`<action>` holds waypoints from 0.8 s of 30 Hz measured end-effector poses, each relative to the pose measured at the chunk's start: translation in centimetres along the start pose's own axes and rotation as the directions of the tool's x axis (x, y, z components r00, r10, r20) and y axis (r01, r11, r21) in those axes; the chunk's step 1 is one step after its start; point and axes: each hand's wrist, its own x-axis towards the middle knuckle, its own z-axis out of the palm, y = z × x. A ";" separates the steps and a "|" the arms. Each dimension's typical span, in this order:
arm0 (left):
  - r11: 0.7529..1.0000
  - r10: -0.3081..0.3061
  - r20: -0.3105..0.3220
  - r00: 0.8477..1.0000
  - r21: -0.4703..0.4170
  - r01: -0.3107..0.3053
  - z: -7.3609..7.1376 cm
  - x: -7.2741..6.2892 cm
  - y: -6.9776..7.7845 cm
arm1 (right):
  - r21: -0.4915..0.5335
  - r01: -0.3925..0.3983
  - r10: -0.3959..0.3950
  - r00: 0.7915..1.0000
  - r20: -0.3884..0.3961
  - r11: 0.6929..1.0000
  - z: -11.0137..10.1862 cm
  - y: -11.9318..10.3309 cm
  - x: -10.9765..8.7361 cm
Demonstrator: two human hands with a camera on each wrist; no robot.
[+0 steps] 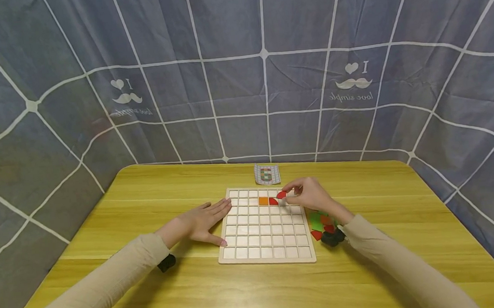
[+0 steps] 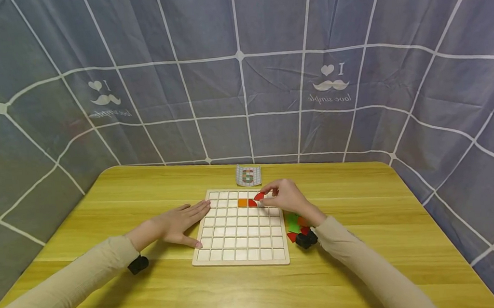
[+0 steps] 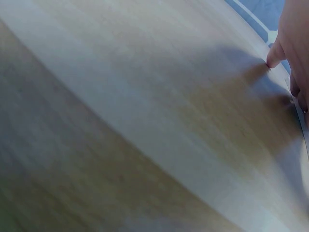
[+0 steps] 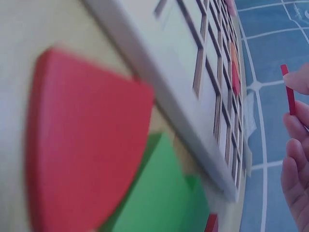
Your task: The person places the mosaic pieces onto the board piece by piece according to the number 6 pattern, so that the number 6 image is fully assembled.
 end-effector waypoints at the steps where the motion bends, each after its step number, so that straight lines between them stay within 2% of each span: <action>1: 1.000 -0.002 0.003 1.000 0.002 0.002 0.0 0.0 0.0 | 0.000 -0.002 0.002 1.000 0.005 1.000 0.2 -0.1 0.1; 11: 1.000 -0.015 0.002 1.000 0.006 0.015 0.1 0.0 0.1 | 0.021 -0.029 0.027 0.997 0.075 0.999 1.2 -1.3 1.3; 18: 1.000 -0.014 0.000 1.000 0.008 0.014 0.1 0.0 0.1 | 0.029 0.016 -0.019 0.996 0.092 0.999 1.9 -1.7 2.3; 24: 1.000 -0.007 0.008 1.000 0.012 0.007 0.0 0.0 0.1 | 0.037 0.012 -0.016 0.994 0.105 0.999 2.6 -2.1 3.0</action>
